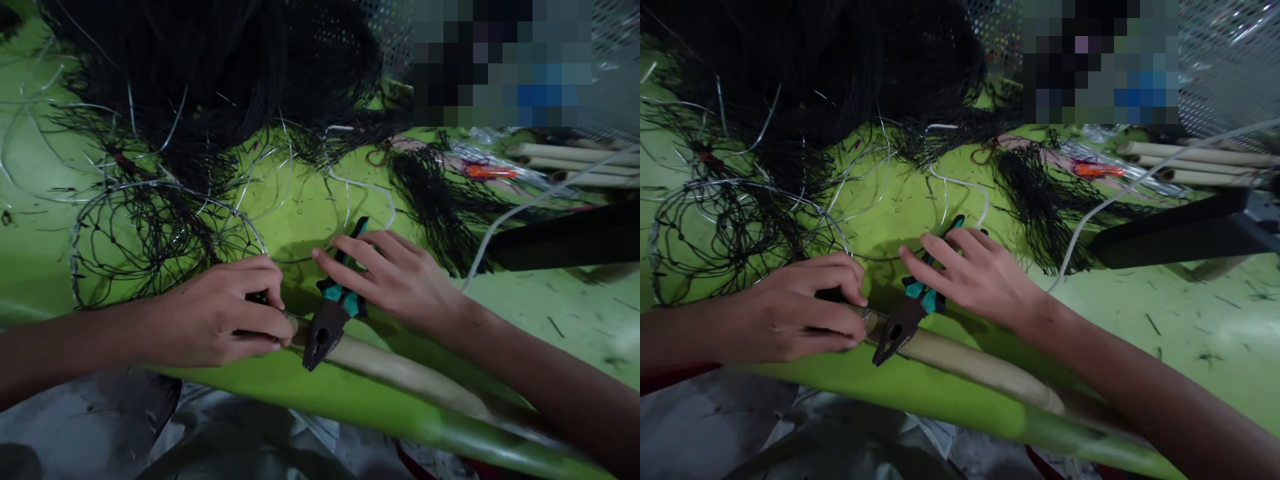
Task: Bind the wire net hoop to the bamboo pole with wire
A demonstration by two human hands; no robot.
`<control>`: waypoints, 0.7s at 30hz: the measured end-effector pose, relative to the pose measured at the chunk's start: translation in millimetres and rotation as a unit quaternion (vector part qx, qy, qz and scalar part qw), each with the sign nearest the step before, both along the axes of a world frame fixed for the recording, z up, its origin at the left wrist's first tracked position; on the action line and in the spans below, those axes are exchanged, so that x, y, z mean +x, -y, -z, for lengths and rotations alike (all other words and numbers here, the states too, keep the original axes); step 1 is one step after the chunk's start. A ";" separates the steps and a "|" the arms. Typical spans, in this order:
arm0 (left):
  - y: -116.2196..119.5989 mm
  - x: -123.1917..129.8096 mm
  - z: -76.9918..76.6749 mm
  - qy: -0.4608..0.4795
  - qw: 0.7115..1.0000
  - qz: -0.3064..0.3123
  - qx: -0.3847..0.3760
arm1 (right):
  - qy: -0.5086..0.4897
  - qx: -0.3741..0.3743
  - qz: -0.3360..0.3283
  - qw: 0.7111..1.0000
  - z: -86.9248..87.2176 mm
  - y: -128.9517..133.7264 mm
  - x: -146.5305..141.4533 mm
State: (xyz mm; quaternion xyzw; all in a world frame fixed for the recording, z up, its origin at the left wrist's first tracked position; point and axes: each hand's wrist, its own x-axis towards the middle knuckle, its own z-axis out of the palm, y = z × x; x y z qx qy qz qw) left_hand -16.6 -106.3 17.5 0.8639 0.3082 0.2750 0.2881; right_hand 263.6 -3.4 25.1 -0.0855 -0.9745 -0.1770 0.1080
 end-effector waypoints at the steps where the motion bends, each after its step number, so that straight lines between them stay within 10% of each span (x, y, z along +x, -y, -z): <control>1: -0.2 -0.1 -0.2 0.003 1.000 0.000 0.000 | 0.005 -0.001 0.004 1.000 0.5 0.4 -0.1; 15: -3.2 -0.7 -4.7 -0.011 1.000 -0.006 -0.017 | 0.003 -0.147 0.036 0.989 2.8 2.6 3.3; 21: -3.5 -1.9 -3.6 0.002 1.000 -0.013 -0.019 | -0.078 -0.318 0.068 0.942 -9.5 -4.1 6.7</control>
